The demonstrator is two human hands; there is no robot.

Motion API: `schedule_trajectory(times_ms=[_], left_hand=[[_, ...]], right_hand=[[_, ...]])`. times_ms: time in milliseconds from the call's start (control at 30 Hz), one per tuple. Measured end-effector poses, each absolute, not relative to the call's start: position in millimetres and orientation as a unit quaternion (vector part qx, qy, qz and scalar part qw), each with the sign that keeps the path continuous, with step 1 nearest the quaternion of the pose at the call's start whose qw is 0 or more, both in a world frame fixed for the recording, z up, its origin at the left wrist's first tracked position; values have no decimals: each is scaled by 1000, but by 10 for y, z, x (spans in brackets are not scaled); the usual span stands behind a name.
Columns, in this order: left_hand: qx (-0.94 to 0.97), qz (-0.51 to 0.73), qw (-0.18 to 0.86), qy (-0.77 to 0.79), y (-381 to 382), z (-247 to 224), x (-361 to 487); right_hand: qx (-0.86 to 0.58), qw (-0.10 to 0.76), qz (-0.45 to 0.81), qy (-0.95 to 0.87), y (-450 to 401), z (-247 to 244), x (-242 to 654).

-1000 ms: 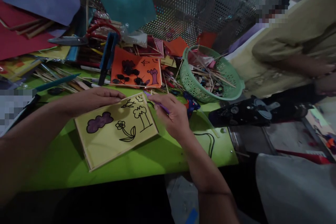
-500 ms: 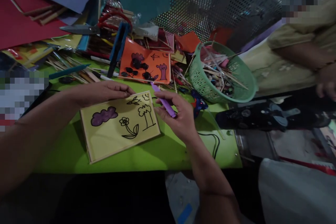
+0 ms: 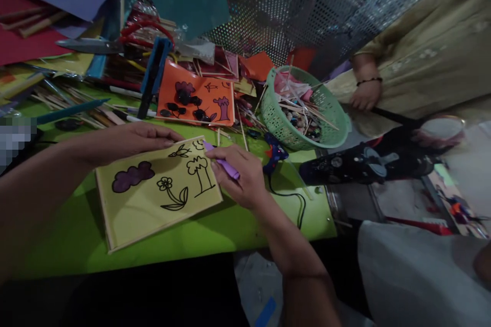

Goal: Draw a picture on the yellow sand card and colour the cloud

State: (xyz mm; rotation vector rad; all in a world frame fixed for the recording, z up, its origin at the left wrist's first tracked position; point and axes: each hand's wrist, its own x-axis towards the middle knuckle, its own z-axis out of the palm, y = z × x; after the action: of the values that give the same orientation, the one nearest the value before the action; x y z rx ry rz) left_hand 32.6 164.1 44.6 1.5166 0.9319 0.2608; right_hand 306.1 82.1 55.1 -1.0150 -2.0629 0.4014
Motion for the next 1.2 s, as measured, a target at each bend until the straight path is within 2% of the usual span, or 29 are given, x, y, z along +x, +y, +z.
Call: schedule_trajectory(times_ms=[1200], left_hand=[[697, 116, 586, 397, 1619, 487, 318]], right_hand=[[-405, 356, 144, -829, 816, 498, 3006]])
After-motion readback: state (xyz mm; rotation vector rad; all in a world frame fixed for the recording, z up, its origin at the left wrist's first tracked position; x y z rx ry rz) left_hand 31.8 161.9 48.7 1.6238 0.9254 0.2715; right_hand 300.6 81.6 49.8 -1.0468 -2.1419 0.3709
